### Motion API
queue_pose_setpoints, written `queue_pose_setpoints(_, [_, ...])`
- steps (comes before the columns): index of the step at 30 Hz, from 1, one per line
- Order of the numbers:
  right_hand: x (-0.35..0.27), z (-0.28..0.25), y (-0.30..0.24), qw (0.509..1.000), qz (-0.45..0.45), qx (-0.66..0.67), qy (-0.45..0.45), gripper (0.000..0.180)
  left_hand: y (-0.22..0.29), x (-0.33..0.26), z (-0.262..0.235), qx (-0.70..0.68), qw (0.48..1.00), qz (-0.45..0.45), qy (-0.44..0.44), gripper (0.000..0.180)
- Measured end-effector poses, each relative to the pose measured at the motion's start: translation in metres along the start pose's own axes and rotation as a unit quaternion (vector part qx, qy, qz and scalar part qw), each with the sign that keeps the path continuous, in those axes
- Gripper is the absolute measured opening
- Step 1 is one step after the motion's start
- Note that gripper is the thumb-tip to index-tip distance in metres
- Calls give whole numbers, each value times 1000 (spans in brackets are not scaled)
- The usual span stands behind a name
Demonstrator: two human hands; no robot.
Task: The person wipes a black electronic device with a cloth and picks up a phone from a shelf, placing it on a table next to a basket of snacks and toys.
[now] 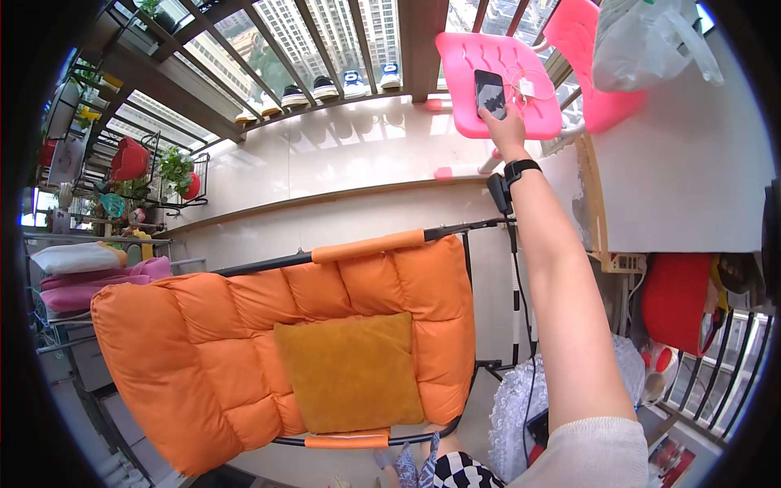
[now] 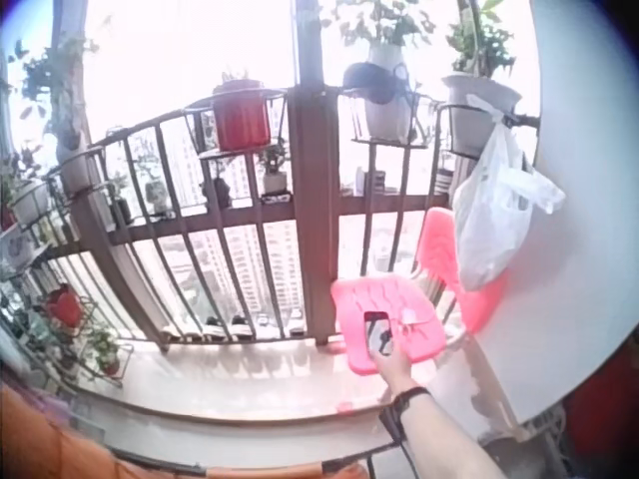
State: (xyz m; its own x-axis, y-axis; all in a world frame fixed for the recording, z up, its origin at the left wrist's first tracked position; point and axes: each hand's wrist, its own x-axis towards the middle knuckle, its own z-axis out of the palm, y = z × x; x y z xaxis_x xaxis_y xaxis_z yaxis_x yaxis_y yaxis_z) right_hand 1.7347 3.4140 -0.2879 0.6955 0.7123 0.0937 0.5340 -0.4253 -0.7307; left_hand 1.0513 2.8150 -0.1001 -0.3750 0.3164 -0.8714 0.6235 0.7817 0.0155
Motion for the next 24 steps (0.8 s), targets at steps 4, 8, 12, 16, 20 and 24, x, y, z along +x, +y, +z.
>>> queue_pose_setpoints(4, [6, 22, -13, 995, 57, -82, 3, 103, -50, -4, 2, -222, 974, -27, -22, 85])
queue_pose_setpoints(8, [2, 27, -20, 982, 114, -152, 9, 99, -82, -6, -1, -49, 996, -50, 63, 84])
queue_pose_setpoints(12, [9, 25, -3, 971, 70, -228, 23, 93, -23, -34, -10, -115, 991, -47, 54, 82])
queue_pose_setpoints(16, [0, 27, -17, 966, 87, -244, 14, 90, -57, -31, 0, -104, 991, -76, 43, 81])
queue_pose_setpoints(20, [-9, 20, -25, 953, 88, -289, 11, 94, -53, -31, 4, -117, 991, -53, 36, 78])
queue_pose_setpoints(24, [-10, 17, -21, 965, 73, -250, -4, 99, -64, -34, 9, -141, 987, -54, 51, 75])
